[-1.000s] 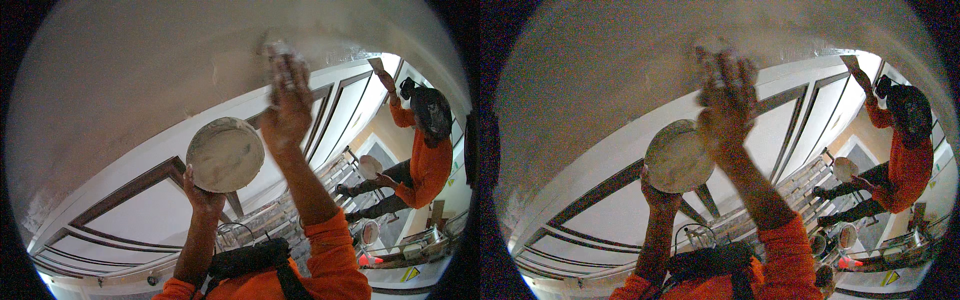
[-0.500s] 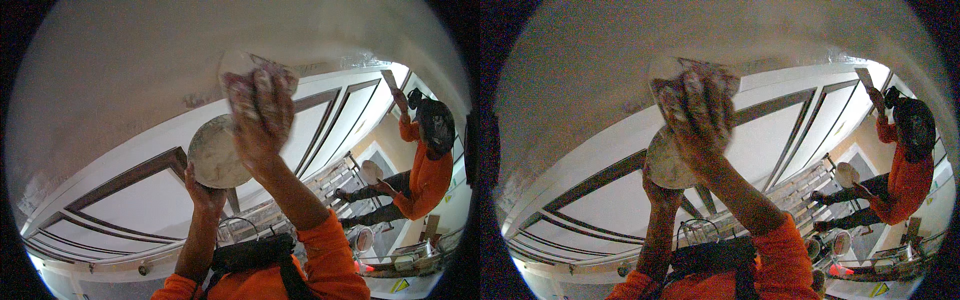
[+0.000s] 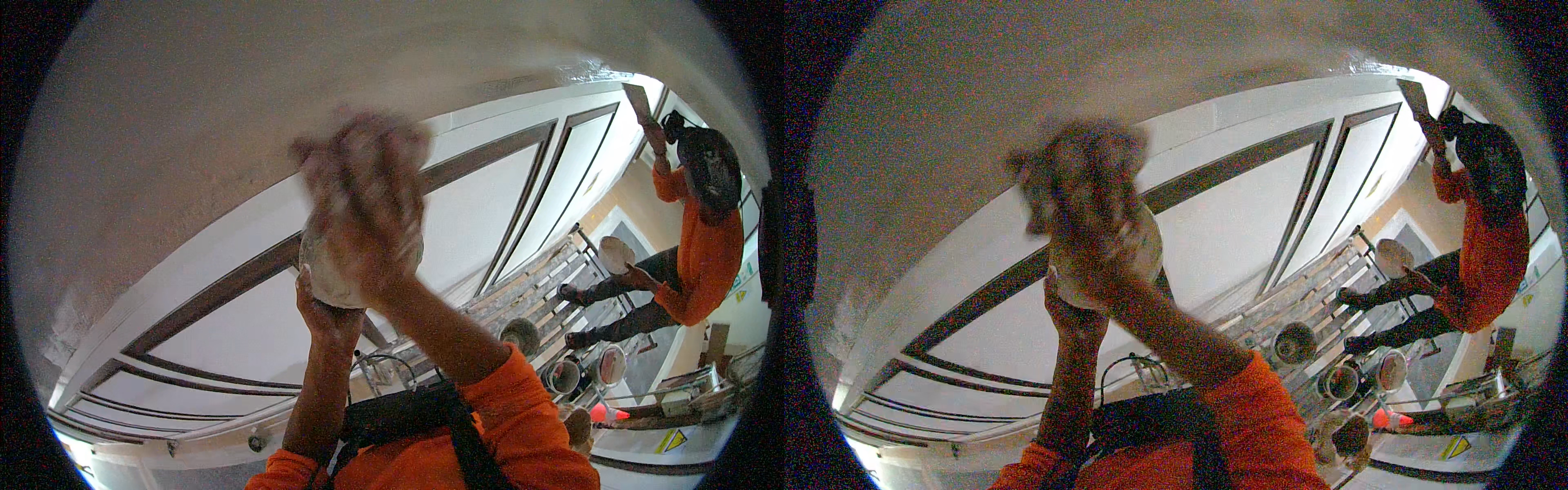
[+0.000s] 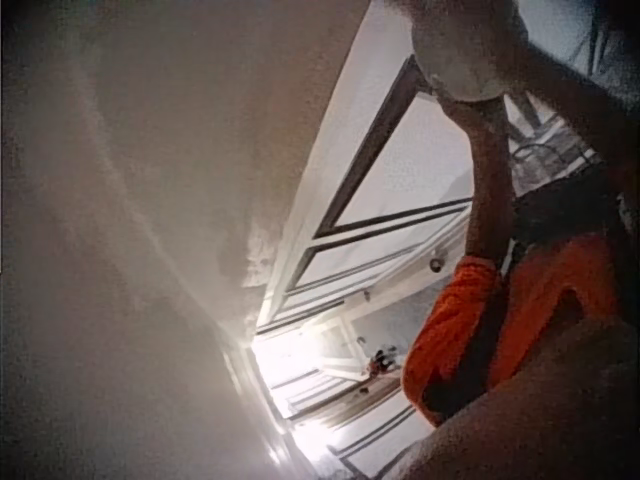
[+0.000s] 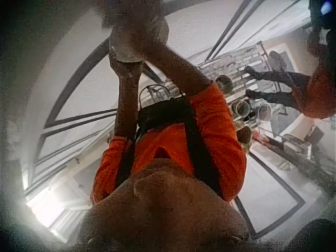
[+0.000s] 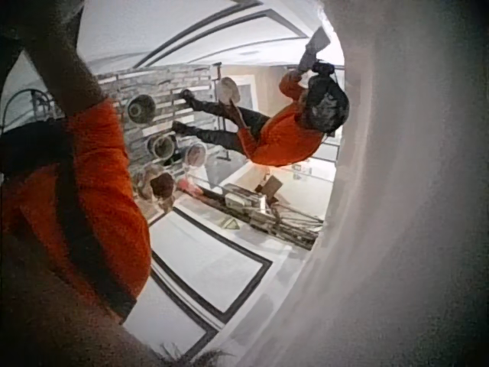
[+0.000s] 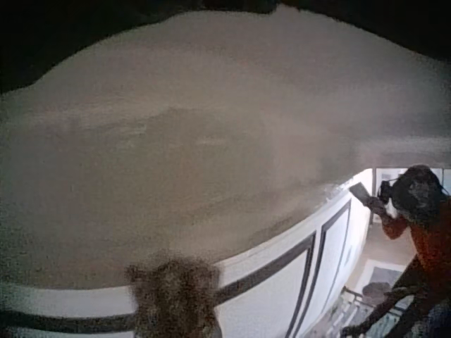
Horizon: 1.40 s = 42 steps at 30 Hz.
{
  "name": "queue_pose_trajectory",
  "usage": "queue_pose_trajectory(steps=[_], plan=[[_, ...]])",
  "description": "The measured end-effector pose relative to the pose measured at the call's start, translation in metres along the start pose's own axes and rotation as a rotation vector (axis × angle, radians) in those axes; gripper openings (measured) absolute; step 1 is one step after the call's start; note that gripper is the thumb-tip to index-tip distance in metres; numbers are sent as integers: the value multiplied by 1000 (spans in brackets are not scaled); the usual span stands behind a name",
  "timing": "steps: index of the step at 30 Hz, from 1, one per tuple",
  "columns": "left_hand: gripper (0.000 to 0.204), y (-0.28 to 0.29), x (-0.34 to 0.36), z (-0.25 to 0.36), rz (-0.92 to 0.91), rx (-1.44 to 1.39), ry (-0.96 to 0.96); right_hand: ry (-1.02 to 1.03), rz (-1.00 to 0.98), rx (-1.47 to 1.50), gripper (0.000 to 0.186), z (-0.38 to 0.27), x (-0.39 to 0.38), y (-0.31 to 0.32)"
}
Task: The person applies joint compound to wall molding using a putty knife, scraping material from a mud tray and smoothing it over the seams and edges.
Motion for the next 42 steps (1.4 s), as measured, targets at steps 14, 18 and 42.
queue_pose_trajectory(steps=[14,18,42], plan=[[54,-3,12,-15,16,56,81,163,9,12,53,38,-17,2],[63,-6,22,-27,53,62,76,-163,-182,57,52,67,-3,39],[62,-13,50,-80,57,15,-14,-323,-183,169,44,139,18,45]])
Point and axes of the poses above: each hand's wrist, its own x-axis towards the middle knuckle, its own y-axis out of the back of the hand, z = x × y, the point moved 4 cm from there along x, towards the middle knuckle, and after that the axes turned 4 degrees about -x, right-handed, at the moved point
